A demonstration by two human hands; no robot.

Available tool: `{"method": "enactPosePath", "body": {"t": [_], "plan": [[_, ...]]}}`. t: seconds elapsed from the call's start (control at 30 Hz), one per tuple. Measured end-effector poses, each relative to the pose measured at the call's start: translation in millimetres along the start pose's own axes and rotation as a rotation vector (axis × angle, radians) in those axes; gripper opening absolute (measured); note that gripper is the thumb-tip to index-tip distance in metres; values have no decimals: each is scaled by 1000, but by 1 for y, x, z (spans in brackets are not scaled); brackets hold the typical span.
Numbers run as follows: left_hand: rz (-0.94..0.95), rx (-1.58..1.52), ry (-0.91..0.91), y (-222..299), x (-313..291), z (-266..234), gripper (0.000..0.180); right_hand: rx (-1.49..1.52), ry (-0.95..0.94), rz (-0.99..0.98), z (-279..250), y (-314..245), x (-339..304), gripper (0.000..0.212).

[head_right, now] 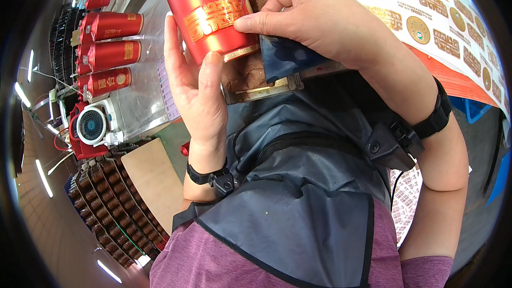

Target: Applying decorative and informational labels to red liquor bottles and wiping them clean on a factory production line.

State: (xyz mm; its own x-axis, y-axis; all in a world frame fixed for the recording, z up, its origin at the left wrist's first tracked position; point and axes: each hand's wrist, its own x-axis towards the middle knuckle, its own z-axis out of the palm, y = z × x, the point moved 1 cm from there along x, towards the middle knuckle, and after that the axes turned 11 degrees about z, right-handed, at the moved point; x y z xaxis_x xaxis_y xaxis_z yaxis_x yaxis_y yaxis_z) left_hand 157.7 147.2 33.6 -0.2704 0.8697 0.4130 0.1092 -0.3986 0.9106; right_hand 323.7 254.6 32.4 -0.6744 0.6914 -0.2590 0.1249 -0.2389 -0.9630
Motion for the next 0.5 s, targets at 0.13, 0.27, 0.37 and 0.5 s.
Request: {"method": "enactPosePath", "body": {"t": [0.13,0.27,0.37,0.5], "plan": [[13,-15,3,-1,0,0,90,-8,0,10,1,-2,0,50],[14,6,-5,-2,0,-1,91,4,4,12,1,-2,-1,50],[13,-4,-6,0,0,0,91,-1,1,12,-1,-2,2,50],[8,3,-11,0,-1,-1,92,48,-80,137,0,-5,2,56]]}}
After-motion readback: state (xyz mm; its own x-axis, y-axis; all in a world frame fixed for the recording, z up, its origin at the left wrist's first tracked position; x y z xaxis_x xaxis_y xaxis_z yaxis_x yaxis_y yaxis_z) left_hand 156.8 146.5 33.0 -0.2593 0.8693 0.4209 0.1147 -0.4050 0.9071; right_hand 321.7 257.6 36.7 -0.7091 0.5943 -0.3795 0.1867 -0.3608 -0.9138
